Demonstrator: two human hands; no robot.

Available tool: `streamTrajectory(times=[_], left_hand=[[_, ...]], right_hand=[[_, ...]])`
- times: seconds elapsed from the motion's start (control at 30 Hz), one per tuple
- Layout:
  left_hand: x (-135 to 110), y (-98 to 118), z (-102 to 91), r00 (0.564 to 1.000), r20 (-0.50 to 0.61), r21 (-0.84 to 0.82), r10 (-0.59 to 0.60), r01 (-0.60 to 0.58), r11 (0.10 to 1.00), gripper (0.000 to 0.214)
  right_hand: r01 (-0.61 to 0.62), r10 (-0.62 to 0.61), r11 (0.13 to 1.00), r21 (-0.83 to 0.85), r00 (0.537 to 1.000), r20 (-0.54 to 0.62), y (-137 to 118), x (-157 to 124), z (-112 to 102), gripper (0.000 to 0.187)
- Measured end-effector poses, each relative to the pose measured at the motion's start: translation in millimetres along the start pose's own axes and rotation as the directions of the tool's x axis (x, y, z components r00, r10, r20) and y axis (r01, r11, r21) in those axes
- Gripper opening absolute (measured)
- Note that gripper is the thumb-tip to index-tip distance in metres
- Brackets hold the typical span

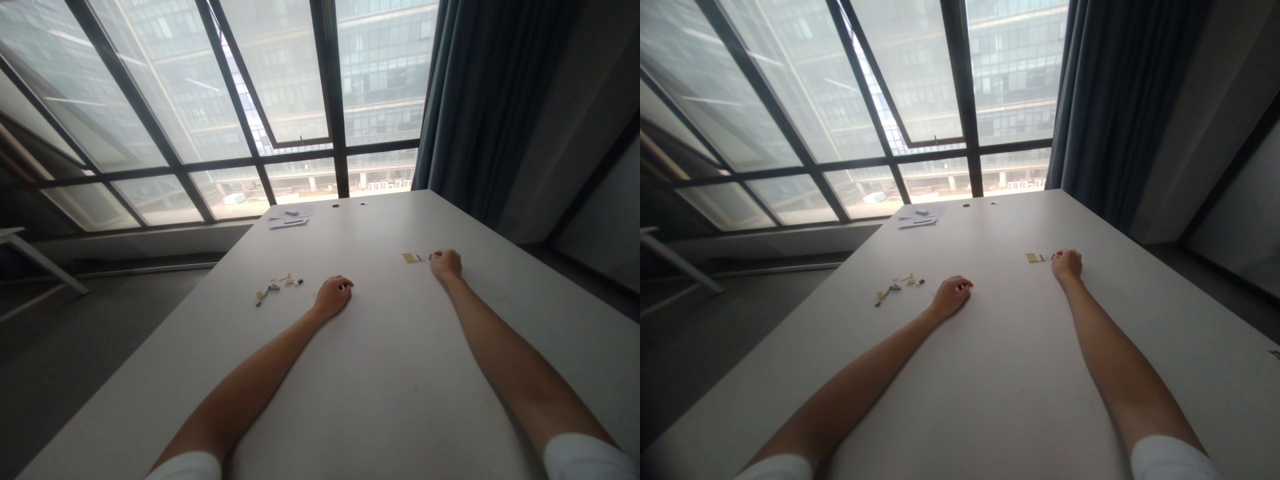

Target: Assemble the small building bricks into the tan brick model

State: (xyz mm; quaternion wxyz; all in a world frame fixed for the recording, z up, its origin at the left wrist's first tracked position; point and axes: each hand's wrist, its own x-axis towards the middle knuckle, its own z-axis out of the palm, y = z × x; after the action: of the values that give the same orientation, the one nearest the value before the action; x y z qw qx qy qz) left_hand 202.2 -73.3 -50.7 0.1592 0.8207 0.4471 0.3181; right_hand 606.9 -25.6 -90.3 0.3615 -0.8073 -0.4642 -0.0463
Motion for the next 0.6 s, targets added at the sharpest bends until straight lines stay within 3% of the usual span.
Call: streamTrajectory(times=[0.6], left_hand=[[0.5, -2.1, 1.1, 1.000, 0.009, 0.001, -0.001, 0.001, 1.000, 0.023]], right_hand=[[0.006, -0.004, 0.999, -0.037, 0.999, 0.045, -1.6, -0.9, -1.8, 0.025]])
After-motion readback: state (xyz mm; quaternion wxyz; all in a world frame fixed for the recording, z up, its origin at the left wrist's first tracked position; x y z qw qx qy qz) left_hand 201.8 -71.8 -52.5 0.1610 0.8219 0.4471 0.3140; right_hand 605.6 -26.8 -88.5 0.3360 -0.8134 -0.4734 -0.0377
